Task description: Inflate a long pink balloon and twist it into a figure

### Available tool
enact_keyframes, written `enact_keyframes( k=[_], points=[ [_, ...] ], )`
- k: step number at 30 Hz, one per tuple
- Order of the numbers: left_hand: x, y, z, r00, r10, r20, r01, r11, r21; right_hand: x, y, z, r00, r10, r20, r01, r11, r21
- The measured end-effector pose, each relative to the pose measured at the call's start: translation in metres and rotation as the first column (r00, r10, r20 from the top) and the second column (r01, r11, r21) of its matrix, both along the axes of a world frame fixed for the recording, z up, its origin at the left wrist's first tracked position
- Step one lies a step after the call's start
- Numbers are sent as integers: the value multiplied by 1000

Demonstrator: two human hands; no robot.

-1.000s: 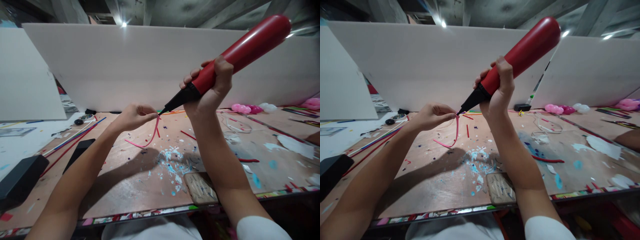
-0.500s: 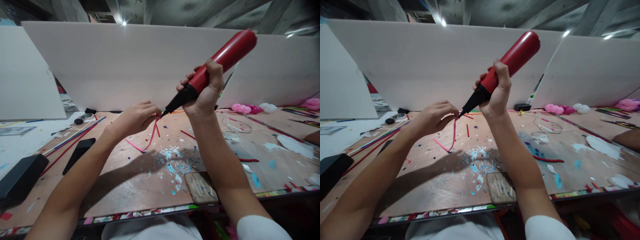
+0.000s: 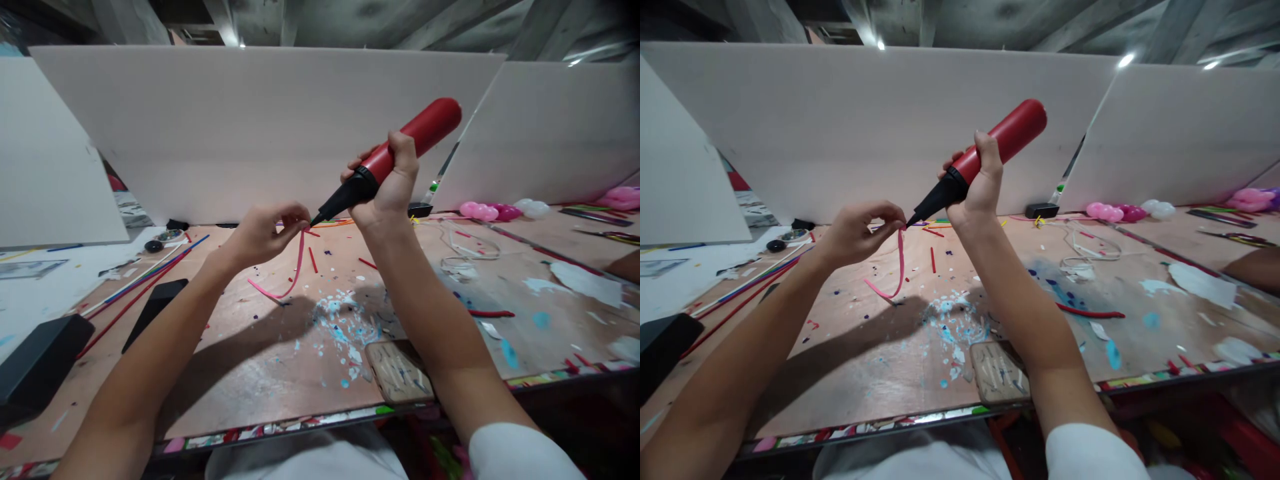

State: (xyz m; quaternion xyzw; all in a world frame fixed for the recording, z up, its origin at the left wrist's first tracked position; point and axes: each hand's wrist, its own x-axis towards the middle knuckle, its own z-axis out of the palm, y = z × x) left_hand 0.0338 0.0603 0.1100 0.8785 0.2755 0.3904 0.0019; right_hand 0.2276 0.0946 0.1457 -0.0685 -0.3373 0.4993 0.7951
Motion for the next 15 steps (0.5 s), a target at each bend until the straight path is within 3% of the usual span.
enact_keyframes(
  k=[3,5,9,12,15],
  points=[
    [-3,1,2,992,-56,116,68,992,-111,3,2,0,997,-71,18,70,997,19],
    [-3,2,1,981,-74,181,96,989,-116,5,5,-2,993,-109,39,109,994,22],
    [3,3,-1,946,10,323,-1,1000,-28,6,3,-3,985,-147,92,138,986,94],
    [4,5,-1,909,12,417,-1,1000,-27,4,-10,-2,966,-10,257,-38,982,183],
    [2,9,-1,873,-42,486,99,991,-92,2,-23,-5,817,196,542,-333,928,166]
  ],
)
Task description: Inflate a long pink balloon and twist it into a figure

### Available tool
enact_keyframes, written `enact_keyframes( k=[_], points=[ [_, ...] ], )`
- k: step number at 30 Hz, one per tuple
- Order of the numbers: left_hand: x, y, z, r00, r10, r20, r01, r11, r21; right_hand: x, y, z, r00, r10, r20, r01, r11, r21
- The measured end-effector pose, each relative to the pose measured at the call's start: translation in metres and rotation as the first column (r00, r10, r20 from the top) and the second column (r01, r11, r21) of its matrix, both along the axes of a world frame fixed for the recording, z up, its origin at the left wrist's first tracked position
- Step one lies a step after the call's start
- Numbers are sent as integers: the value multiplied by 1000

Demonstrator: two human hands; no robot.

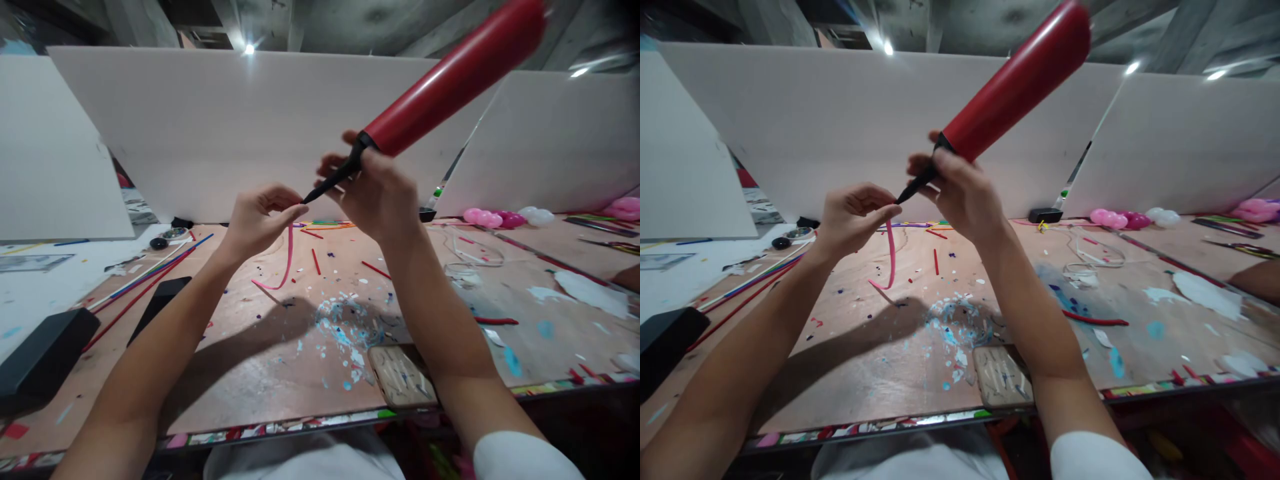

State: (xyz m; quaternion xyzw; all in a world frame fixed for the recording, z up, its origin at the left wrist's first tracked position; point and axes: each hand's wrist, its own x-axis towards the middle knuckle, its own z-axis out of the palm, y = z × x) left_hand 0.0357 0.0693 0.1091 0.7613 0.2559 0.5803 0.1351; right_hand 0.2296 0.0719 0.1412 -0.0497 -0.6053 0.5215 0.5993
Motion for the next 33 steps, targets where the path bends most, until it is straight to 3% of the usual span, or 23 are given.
enact_keyframes(
  k=[2,4,8,11,15,18,21,25,30,33],
  points=[
    [-2,2,0,1000,-12,19,13,999,-35,-2,-3,-4,976,19,216,-34,997,65],
    [-3,4,0,1000,15,17,-14,999,-40,-5,-2,-8,935,-99,341,48,987,157],
    [-4,4,1,993,112,-48,-110,993,44,-10,1,-11,870,-325,371,236,935,266],
    [-6,3,3,978,198,-65,-186,969,162,-14,2,-12,876,-296,381,220,948,232],
    [-12,3,7,945,327,-29,-296,886,357,-20,5,-17,917,-184,353,122,974,192],
    [-15,2,9,924,379,51,-363,830,423,-23,7,-21,911,-241,334,153,951,269],
    [-13,-1,9,910,409,65,-394,808,438,-23,9,-25,871,-369,324,224,886,407],
    [-8,-10,10,907,418,56,-403,821,404,-23,7,-28,823,-518,234,323,765,558],
    [-3,-18,13,905,415,97,-423,848,319,-28,1,-28,808,-585,63,377,598,707],
    [-3,-20,12,902,418,104,-430,858,281,-32,-5,-28,769,-638,21,433,545,718]
  ],
)
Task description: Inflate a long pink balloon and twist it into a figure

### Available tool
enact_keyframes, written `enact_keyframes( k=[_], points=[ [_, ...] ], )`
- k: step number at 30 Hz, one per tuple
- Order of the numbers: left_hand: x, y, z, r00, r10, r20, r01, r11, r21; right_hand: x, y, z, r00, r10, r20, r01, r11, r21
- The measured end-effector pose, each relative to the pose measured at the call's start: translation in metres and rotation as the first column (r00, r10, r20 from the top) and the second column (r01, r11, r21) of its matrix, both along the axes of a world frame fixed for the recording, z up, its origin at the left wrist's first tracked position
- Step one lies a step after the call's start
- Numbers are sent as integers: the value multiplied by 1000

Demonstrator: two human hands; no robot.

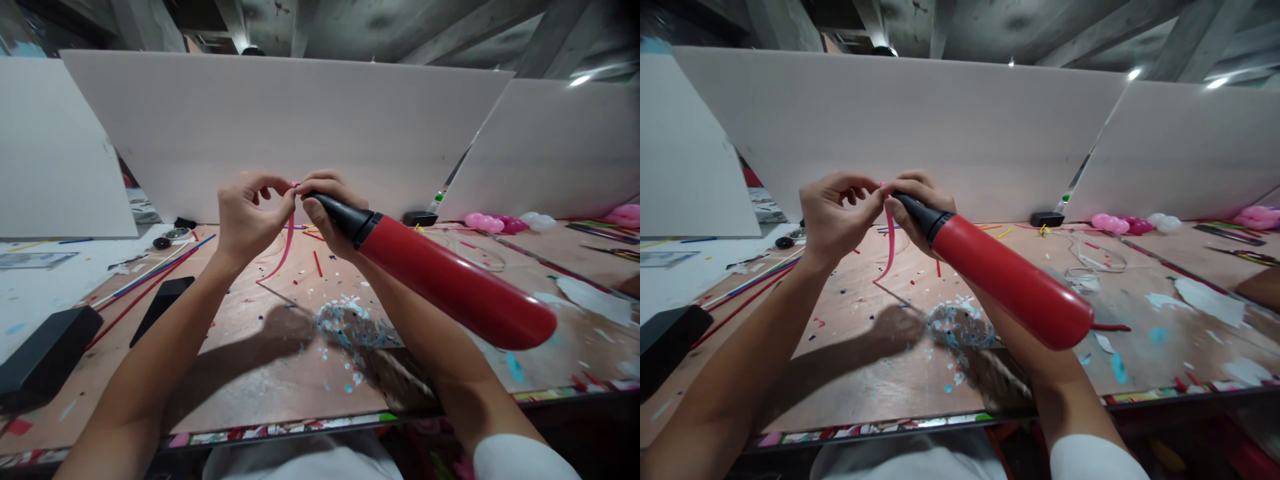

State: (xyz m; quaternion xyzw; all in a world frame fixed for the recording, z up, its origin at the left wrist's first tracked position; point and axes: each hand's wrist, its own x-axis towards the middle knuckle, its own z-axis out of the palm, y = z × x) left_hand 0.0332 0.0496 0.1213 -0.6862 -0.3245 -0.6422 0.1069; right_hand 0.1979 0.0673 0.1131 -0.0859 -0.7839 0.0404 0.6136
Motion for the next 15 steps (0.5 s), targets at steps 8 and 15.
enact_keyframes(
  k=[8,15],
  points=[
    [10,-4,-4,996,-39,76,46,994,-95,-3,-4,-3,1000,-13,-3,13,997,-81],
    [10,1,-7,997,-42,61,49,990,-132,0,1,-1,998,54,28,-50,991,-122]
  ],
)
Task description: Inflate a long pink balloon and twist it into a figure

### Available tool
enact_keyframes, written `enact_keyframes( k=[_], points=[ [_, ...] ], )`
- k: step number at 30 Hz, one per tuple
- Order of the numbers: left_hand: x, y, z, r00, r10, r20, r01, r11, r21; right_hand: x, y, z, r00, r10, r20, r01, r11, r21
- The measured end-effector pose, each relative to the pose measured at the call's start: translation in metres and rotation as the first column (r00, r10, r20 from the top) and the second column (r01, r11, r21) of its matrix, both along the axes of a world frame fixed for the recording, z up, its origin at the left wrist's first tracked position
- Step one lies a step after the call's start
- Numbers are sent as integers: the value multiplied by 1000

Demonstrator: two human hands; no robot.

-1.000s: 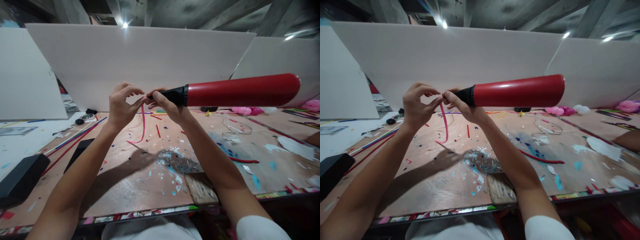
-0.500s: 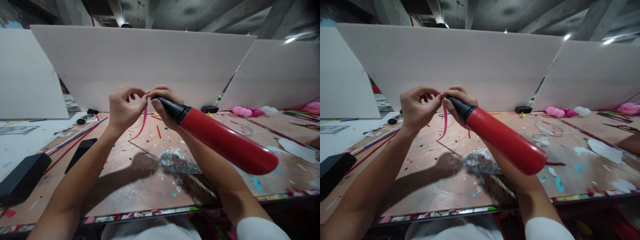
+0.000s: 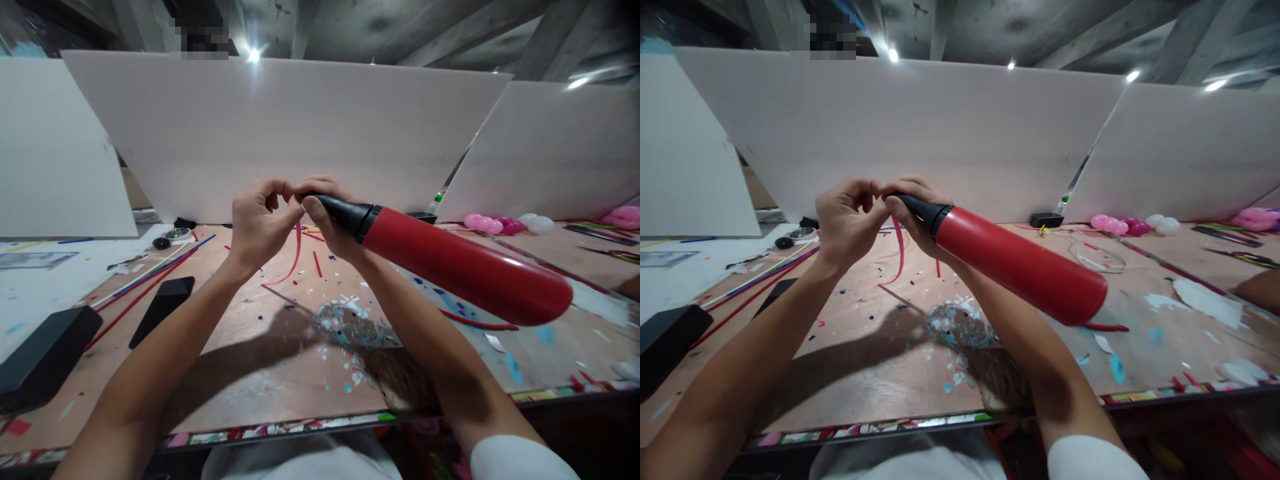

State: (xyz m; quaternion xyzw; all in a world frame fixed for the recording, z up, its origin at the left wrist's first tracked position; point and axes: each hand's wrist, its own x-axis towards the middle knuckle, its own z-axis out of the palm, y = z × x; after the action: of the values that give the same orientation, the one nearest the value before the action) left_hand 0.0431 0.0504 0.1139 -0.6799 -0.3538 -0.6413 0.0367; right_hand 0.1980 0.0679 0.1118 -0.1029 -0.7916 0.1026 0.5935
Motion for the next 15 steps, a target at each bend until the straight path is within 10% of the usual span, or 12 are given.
enact_keyframes(
  k=[15],
  points=[
    [-20,8,10,904,-320,-285,244,931,-270,26,19,14,982,182,-46,-178,827,-533]
  ],
)
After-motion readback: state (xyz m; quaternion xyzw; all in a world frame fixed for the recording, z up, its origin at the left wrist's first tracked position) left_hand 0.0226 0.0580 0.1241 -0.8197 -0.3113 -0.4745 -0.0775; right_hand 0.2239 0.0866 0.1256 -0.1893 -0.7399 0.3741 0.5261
